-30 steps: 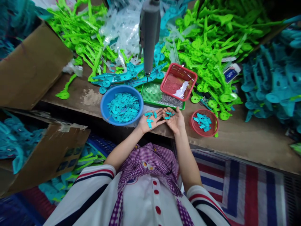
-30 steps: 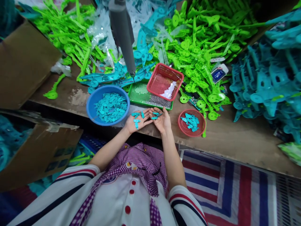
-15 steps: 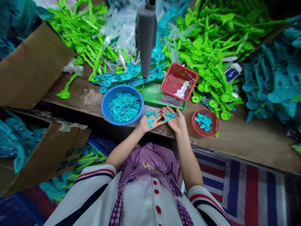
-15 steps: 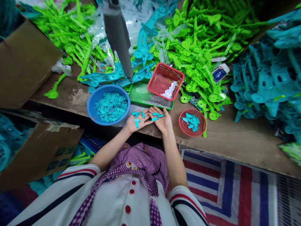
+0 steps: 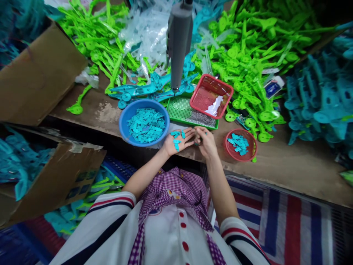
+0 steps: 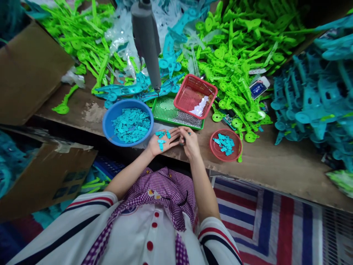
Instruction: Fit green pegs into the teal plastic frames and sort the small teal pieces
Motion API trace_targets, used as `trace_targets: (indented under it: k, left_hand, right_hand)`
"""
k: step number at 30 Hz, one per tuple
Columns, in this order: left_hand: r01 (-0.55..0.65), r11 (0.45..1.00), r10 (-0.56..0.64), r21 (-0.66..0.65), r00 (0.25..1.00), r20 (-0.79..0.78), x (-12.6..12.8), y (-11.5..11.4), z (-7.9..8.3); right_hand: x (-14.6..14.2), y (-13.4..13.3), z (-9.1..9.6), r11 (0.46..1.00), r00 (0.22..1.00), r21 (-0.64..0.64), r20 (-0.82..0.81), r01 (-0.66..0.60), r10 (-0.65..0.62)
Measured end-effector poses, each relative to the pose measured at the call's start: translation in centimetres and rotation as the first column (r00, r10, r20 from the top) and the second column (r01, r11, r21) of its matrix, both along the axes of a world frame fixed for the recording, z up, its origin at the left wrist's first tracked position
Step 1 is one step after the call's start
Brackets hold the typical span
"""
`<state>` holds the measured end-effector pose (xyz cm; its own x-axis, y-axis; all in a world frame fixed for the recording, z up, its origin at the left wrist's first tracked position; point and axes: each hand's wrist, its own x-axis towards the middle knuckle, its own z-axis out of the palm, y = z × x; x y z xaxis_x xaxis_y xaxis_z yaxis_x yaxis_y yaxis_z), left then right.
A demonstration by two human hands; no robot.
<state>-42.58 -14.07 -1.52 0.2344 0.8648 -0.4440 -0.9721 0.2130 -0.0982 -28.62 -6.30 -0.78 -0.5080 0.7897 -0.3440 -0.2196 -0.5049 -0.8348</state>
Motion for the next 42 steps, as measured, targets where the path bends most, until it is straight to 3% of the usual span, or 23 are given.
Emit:
trace_targets:
  k: [1,3,5,14,18,25,29,31,35,37,40,42]
  left_hand:
    - [0.002,1.0,-0.002,-0.004,1.0,-0.004,0.0,0.0,-0.1]
    - [-0.006,1.0,0.006,-0.028,1.0,-0.005,0.1,0.2,-0.3]
    - [-0.024,0.997,0.024,-0.069,1.0,-0.001,0.0,0.3,-0.5]
    - [-0.054,0.99,0.057,-0.131,0.998,0.021,0.1,0.6,0.2]
    - [-0.06,0.987,0.061,-0.146,0.998,0.0,0.1,0.6,0.5]
    - [-0.012,0.996,0.009,-0.089,0.999,-0.036,0.1,0.7,0.2]
    - [-0.001,0.997,-0.002,-0.077,0.999,-0.044,0.1,0.6,0.0]
    - [0.0,0.997,-0.005,-0.079,0.999,-0.054,0.1,0.5,0.0]
    - [0.01,1.0,-0.011,-0.013,0.997,-0.073,0.2,0.2,-0.1]
    - [0.009,1.0,-0.008,0.02,0.997,-0.079,0.2,0.1,-0.3]
    - [0.019,0.999,-0.016,0.036,0.996,-0.084,0.1,0.1,-0.6]
    - [0.031,0.999,-0.028,0.035,0.996,-0.088,0.0,0.1,-0.9]
  right_hand:
    - [-0.3,-0.2,0.2,0.986,0.995,0.155,0.087,-0.054,0.04]
    - [-1.0,-0.6,0.6,0.896,0.957,0.395,0.271,-0.203,0.098]
    - [-1.6,-0.6,0.8,0.795,0.909,0.512,0.401,-0.326,0.115]
    - [-1.6,-1.6,-0.2,0.554,0.77,0.638,0.638,-0.535,0.009]
    - [-1.6,-1.9,-0.7,0.506,0.747,0.655,0.664,-0.562,-0.031]
    - [-1.9,-1.4,-1.3,0.496,0.798,0.687,0.602,-0.531,0.021]
    - [-1.6,-1.3,-1.3,0.513,0.823,0.71,0.568,-0.482,-0.014]
    - [-1.4,-1.3,-1.3,0.546,0.835,0.711,0.549,-0.443,-0.037]
    - [-1.0,-1.6,-1.2,0.685,0.86,0.66,0.502,-0.31,-0.095]
    - [-0.5,-1.7,-0.9,0.729,0.859,0.634,0.495,-0.258,-0.127]
    - [1.4,-1.4,0.4,0.746,0.851,0.643,0.479,-0.174,-0.214]
    - [4.2,-0.6,1.7,0.701,0.791,0.707,0.482,-0.097,-0.376]
